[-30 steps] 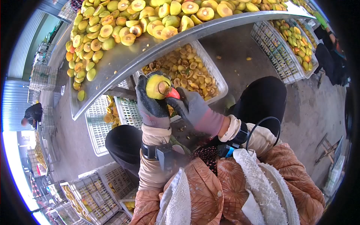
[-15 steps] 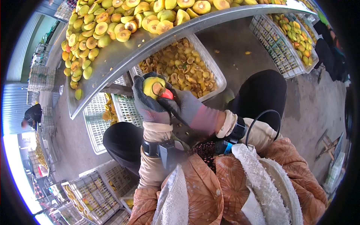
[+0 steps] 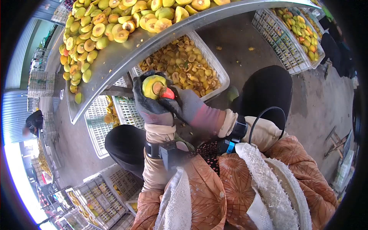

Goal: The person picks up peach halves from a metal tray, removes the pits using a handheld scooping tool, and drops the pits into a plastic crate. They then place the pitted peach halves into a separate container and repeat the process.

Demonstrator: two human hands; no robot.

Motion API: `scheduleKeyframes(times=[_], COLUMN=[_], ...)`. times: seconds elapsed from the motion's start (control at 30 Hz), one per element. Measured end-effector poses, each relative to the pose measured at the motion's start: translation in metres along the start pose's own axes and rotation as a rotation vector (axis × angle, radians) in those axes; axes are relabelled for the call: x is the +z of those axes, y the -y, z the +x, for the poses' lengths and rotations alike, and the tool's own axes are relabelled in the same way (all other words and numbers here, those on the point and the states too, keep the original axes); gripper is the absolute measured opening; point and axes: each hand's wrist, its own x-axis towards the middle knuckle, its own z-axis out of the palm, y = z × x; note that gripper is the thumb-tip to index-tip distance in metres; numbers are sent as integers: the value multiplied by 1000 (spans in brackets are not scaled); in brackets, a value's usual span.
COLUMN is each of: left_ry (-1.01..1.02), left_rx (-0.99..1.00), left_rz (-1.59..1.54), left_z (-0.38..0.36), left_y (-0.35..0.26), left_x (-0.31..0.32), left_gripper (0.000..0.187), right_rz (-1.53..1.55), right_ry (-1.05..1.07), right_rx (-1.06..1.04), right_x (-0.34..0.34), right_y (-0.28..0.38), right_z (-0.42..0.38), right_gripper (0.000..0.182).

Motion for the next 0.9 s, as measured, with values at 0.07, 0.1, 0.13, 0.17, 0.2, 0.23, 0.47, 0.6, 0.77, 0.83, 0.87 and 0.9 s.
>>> scheduleKeyframes(times=[0.07,0.1,0.13,0.17,0.2,0.23,0.47,0.6,0.77,0.83,0.87,0.9], left_ry=[35,70,72,11,-51,-51,60,3,-50,-9,-29,-53], left_rx=[1,-8,-7,-102,-199,-201,83,92,309,572,405,231], left_rz=[-79,-157,-158,-293,-427,-428,42,134,489,894,636,379], left_z=[-2,-3,-3,-2,-3,-3,-13,-17,-20,-21,-21,-22], left_y=[-4,-6,-6,-6,-5,-4,-2,-8,-3,-8,-9,-10], left_x=[4,7,8,9,9,7,3,9,8,14,15,14], left_gripper=[40,40,40,40,39,39,39,39,40,43,39,35], right_rz=[-375,-375,-371,-368,-369,-341,-104,-38,132,106,68,70], right_ry=[-36,-38,-48,-60,-61,-66,3,66,269,248,225,221], right_rx=[-14,-17,-25,-33,-32,-51,1,-49,316,248,181,191], right_x=[-5,-5,-5,-6,-6,-5,-5,-6,-14,-12,-13,-12], right_y=[14,15,15,15,15,15,14,8,3,-3,-6,-7], right_z=[-2,-2,-2,-2,-3,-5,-8,-4,4,4,3,1], right_gripper=[29,29,30,30,30,30,32,33,33,34,34,34])
